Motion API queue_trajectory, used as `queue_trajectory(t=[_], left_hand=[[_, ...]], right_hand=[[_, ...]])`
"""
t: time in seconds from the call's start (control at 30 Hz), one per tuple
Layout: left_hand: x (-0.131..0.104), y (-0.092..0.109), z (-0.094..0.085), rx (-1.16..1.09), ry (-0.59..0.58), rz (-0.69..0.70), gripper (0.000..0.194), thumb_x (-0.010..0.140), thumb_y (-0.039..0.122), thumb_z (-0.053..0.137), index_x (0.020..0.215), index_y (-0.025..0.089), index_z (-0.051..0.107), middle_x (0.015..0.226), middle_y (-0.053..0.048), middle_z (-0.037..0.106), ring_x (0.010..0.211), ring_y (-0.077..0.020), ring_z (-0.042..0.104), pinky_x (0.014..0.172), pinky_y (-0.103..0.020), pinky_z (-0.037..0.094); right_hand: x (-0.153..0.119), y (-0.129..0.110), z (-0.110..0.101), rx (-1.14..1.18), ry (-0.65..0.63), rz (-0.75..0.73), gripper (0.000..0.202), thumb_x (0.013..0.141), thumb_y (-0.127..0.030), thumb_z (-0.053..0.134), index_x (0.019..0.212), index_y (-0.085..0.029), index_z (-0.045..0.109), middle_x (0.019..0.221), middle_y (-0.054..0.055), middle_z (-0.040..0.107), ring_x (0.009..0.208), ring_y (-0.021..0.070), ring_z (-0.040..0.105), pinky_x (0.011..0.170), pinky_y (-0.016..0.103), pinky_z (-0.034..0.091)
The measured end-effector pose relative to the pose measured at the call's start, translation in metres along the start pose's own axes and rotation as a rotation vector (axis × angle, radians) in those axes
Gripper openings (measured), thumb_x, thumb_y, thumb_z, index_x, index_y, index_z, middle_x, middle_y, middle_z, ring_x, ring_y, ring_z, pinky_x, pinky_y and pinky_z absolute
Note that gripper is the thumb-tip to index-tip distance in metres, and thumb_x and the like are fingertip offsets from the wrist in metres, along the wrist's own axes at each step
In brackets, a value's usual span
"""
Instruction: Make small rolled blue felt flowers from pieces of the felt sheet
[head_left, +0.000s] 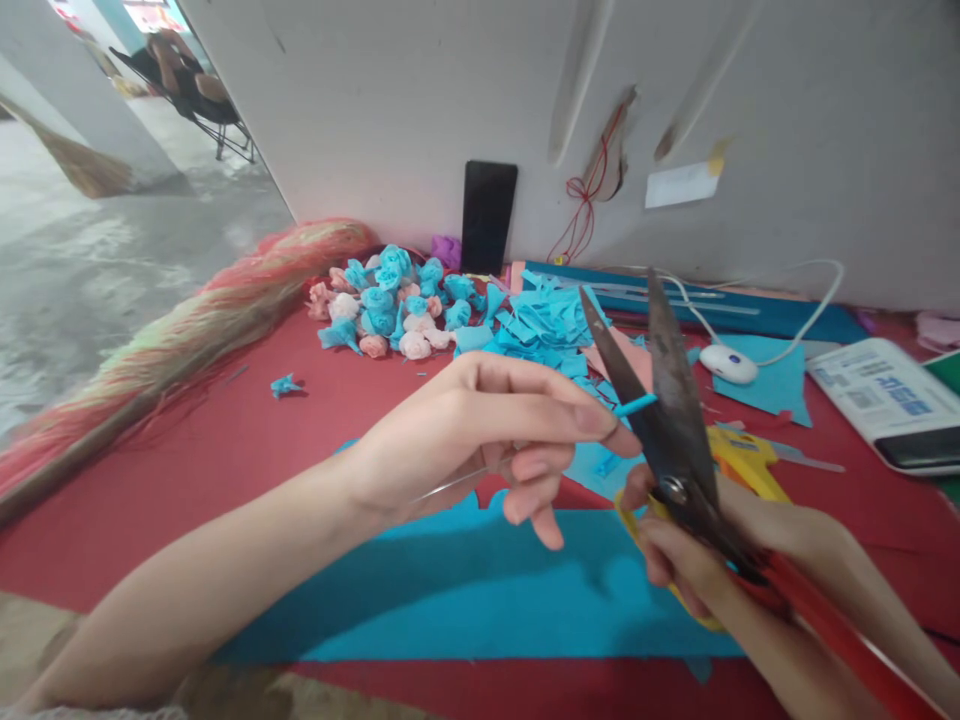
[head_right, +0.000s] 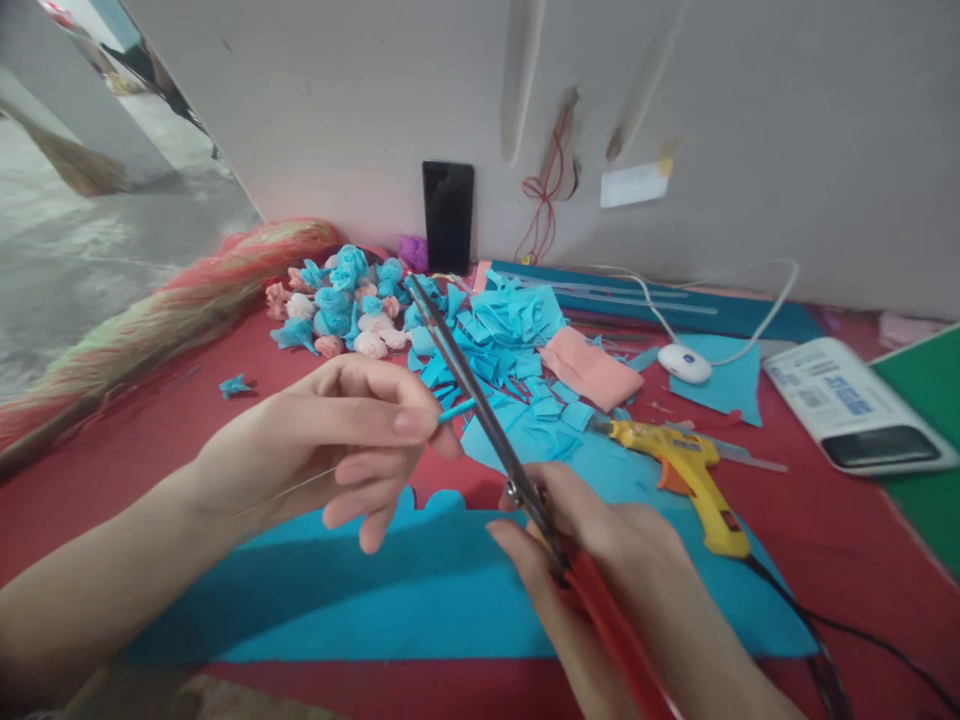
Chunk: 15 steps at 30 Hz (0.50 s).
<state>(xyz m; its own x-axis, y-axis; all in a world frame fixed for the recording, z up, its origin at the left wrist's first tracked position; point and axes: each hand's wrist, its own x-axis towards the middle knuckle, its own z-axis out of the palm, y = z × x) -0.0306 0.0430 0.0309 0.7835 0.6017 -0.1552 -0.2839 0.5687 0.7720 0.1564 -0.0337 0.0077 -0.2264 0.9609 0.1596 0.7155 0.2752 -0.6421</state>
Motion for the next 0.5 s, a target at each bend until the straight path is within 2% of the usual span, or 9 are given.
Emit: queue_trajectory(t=[0.1, 0.2, 0.27, 0.33, 0.5], left_hand=[[0.004, -0.001, -0.003, -0.018, 0.014, 0.010, 0.026, 0.078, 0.007, 0.050, 0.058, 0.012, 0.066, 0.040, 0.007, 0.039, 0.033, -0.0036, 0.043, 0.043, -0.018, 0.053], [0.007, -0.003, -0.005, -0.041, 0.046, 0.012, 0.024, 0.077, 0.007, 0.051, 0.059, 0.012, 0.066, 0.039, 0.007, 0.039, 0.032, -0.0034, 0.041, 0.042, -0.018, 0.053], [0.008, -0.003, -0.006, -0.059, 0.055, 0.010, 0.025, 0.078, 0.006, 0.050, 0.060, 0.012, 0.066, 0.040, 0.007, 0.040, 0.031, -0.0032, 0.041, 0.042, -0.019, 0.053], [0.008, -0.004, -0.006, -0.081, 0.055, 0.008, 0.026, 0.079, 0.006, 0.048, 0.061, 0.012, 0.066, 0.040, 0.007, 0.040, 0.031, -0.0030, 0.041, 0.042, -0.018, 0.053], [0.009, -0.005, -0.007, -0.082, 0.055, 0.012, 0.023, 0.079, 0.006, 0.049, 0.064, 0.010, 0.066, 0.040, 0.008, 0.039, 0.031, -0.0028, 0.040, 0.042, -0.018, 0.054]], right_hand=[[0.003, 0.006, 0.003, 0.094, -0.054, 0.078, 0.025, 0.089, -0.041, 0.043, 0.075, -0.022, 0.052, 0.047, -0.004, 0.049, 0.037, 0.0096, 0.049, 0.031, 0.016, 0.032], [0.007, 0.021, 0.009, 0.245, -0.164, 0.224, 0.030, 0.087, -0.047, 0.043, 0.076, -0.021, 0.054, 0.045, -0.004, 0.050, 0.035, 0.0098, 0.048, 0.033, 0.016, 0.035], [0.009, 0.027, 0.013, 0.277, -0.195, 0.301, 0.033, 0.085, -0.050, 0.044, 0.073, -0.020, 0.054, 0.045, -0.003, 0.051, 0.035, 0.0103, 0.049, 0.033, 0.016, 0.037], [0.010, 0.027, 0.014, 0.195, -0.123, 0.302, 0.033, 0.084, -0.048, 0.046, 0.069, -0.020, 0.053, 0.044, -0.003, 0.051, 0.035, 0.0099, 0.049, 0.032, 0.016, 0.035], [0.009, 0.012, 0.015, -0.049, 0.065, 0.118, 0.029, 0.086, -0.039, 0.044, 0.066, -0.020, 0.054, 0.042, -0.004, 0.049, 0.033, 0.0096, 0.049, 0.035, 0.017, 0.034]])
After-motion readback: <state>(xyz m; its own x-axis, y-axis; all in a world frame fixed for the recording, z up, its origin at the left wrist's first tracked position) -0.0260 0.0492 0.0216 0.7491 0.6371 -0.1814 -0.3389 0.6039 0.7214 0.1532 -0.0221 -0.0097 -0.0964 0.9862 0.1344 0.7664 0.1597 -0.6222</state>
